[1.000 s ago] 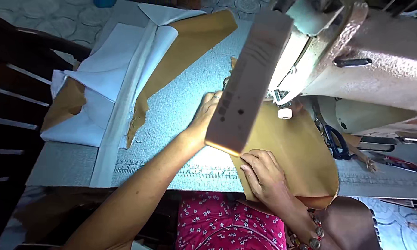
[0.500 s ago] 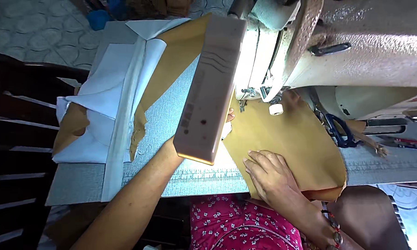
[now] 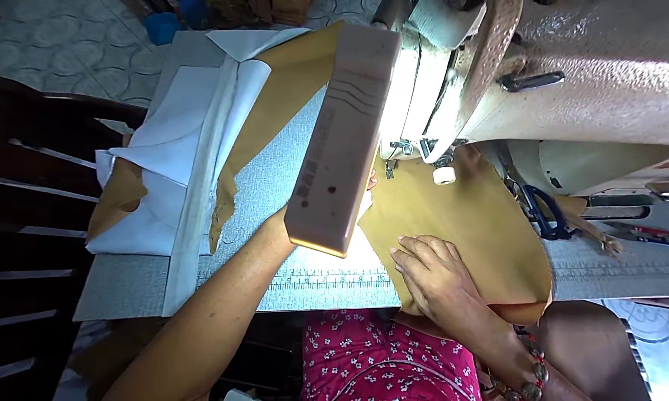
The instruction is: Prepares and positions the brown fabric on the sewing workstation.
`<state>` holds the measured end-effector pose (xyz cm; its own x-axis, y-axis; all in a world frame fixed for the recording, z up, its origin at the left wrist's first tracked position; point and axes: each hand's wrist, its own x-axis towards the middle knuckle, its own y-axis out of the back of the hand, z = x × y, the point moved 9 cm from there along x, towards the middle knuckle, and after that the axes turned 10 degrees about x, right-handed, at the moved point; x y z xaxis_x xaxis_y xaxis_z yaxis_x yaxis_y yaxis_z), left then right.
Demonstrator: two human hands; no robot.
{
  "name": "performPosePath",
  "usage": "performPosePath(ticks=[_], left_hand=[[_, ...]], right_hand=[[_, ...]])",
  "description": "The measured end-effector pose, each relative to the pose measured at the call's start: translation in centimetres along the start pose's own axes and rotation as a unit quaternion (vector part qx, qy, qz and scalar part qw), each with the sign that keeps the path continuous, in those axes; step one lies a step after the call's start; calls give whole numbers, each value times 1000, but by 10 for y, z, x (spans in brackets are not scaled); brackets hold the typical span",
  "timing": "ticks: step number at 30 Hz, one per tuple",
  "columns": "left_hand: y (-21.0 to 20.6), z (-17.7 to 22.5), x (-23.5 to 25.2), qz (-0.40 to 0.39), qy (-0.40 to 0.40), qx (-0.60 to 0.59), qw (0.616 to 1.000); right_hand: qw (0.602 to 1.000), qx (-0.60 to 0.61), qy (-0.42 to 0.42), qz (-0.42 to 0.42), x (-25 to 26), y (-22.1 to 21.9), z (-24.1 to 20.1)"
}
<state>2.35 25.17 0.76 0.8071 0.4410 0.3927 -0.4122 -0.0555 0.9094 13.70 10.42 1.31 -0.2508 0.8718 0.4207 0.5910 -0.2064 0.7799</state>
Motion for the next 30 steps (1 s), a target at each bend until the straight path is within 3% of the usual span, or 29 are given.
performPosePath(ticks=[8,21,25,30], left_hand=[[-15,-14,-11,-7,9,12,1000],[-10,12,-7,-23,44,79,996],[-36,-3,-20,32,52,140,988],[-4,34,16,19,109,147,983]], right_hand=[[1000,13,-6,-10,3,6,10],[996,-26,-49,-64,16,27,53],[993,-59,-65,-75,32,37,77],[991,-84,-63,-88,55,40,100]])
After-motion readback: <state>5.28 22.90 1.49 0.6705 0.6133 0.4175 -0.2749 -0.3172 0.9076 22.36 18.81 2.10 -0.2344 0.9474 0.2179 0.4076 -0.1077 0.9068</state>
